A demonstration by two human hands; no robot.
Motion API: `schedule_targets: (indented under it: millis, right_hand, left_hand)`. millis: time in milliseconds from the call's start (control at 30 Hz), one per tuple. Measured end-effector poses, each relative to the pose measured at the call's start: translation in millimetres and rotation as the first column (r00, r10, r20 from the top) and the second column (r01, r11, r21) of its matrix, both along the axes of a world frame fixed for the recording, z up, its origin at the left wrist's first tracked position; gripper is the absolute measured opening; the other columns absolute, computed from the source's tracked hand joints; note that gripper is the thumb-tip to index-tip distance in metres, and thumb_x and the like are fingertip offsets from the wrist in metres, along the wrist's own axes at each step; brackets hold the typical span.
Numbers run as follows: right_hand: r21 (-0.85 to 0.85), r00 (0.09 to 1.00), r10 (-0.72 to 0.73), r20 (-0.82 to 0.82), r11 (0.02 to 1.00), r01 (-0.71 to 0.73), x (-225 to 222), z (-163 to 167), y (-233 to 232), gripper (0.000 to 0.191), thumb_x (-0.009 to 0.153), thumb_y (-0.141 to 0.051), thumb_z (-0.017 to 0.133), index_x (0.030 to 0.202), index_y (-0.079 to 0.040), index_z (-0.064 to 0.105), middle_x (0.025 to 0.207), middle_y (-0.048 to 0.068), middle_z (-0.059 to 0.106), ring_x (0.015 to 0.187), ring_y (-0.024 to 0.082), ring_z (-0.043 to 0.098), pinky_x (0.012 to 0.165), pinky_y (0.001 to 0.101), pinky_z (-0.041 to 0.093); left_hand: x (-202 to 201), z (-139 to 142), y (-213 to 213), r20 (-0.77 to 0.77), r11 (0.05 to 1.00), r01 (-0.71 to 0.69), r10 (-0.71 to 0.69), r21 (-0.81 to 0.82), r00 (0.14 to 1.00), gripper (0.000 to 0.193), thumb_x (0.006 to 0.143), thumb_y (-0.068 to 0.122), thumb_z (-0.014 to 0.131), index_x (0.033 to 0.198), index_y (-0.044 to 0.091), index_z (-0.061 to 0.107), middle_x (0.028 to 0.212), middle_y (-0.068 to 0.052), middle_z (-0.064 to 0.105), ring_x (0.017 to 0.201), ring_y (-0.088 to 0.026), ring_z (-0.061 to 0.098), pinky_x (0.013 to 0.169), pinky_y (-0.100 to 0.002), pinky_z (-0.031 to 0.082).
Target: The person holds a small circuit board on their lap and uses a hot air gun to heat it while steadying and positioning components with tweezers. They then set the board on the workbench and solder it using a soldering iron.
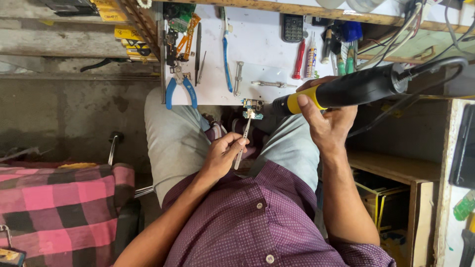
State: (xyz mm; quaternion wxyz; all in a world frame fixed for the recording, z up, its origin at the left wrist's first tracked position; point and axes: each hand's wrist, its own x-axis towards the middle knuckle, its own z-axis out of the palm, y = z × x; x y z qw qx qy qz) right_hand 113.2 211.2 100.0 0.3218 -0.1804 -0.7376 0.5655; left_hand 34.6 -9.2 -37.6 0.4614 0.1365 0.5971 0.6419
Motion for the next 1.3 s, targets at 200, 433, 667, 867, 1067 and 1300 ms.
schedule_targets:
  millis: [200, 433, 667, 867, 1067, 1300]
  right_hand:
    - [0.025, 1.000, -0.010, -0.006, 1.000, 0.010, -0.4, -0.3, 1.8, 0.030, 0.098, -0.003, 0.080, 0.120, 0.003, 0.060, 0.106, 0.013, 0.071, 0.100, 0.020, 0.070, 0.094, 0.0319, 0.057]
    - [-0.050, 1.000, 0.008, -0.020, 0.999, -0.009, 0.0, -1.2, 0.8, 0.031, 0.097, -0.005, 0.080, 0.119, 0.002, 0.060, 0.109, 0.012, 0.069, 0.103, 0.021, 0.071, 0.094, 0.0343, 0.059]
    - [-0.046, 0.999, 0.012, -0.035, 0.999, -0.013, 1.2, -3.0, -0.3, 0.031, 0.098, -0.005, 0.080, 0.120, 0.002, 0.059, 0.113, 0.013, 0.068, 0.101, 0.022, 0.072, 0.093, 0.0352, 0.059]
    - [-0.038, 0.999, 0.021, -0.042, 0.999, -0.023, 0.4, -4.5, -1.4, 0.031, 0.099, -0.003, 0.079, 0.121, 0.002, 0.058, 0.111, 0.013, 0.068, 0.101, 0.023, 0.072, 0.092, 0.0348, 0.059]
    - [-0.043, 0.998, 0.034, -0.047, 0.998, -0.036, -2.3, -2.2, -4.4, 0.030, 0.098, -0.001, 0.079, 0.121, 0.002, 0.058, 0.113, 0.013, 0.067, 0.101, 0.023, 0.072, 0.092, 0.0349, 0.059]
    - [0.066, 0.999, 0.037, 0.040, 0.997, -0.040, -9.0, 5.0, -7.5, 0.030, 0.097, -0.005, 0.080, 0.119, 0.002, 0.060, 0.110, 0.012, 0.070, 0.104, 0.019, 0.070, 0.097, 0.0328, 0.057]
  left_hand:
    - [-1.0, 0.1, 0.3, -0.045, 1.000, 0.001, 0.000, 0.028, 0.999, 0.027, 0.104, 0.028, 0.063, 0.107, 0.002, 0.071, 0.080, 0.000, 0.068, 0.066, -0.003, 0.058, 0.054, -0.021, 0.047]
    - [-0.4, 0.9, -1.3, 0.011, 1.000, -0.002, 0.002, -0.001, 1.000, 0.027, 0.102, 0.028, 0.062, 0.107, 0.002, 0.070, 0.078, 0.000, 0.067, 0.060, -0.004, 0.056, 0.047, -0.023, 0.045]
    - [0.7, -1.9, -2.1, -0.018, 1.000, -0.013, 0.012, -0.022, 1.000, 0.029, 0.101, 0.029, 0.063, 0.106, 0.002, 0.070, 0.078, -0.001, 0.068, 0.060, -0.004, 0.056, 0.048, -0.023, 0.046]
    - [1.3, -2.3, -5.8, -0.080, 0.999, -0.024, 0.022, -0.025, 0.997, 0.028, 0.103, 0.029, 0.062, 0.107, 0.002, 0.071, 0.080, -0.002, 0.070, 0.064, -0.004, 0.058, 0.053, -0.023, 0.047]
    - [2.9, -1.8, -5.2, -0.107, 0.998, -0.042, 0.037, -0.042, 0.994, 0.025, 0.101, 0.027, 0.064, 0.104, 0.003, 0.070, 0.077, -0.001, 0.069, 0.061, -0.004, 0.058, 0.051, -0.023, 0.047]
    - [2.8, 3.3, -3.8, -0.126, 0.997, -0.051, 0.043, -0.058, 0.991, 0.023, 0.100, 0.025, 0.065, 0.101, 0.003, 0.070, 0.075, 0.000, 0.070, 0.060, -0.004, 0.058, 0.049, -0.023, 0.047]
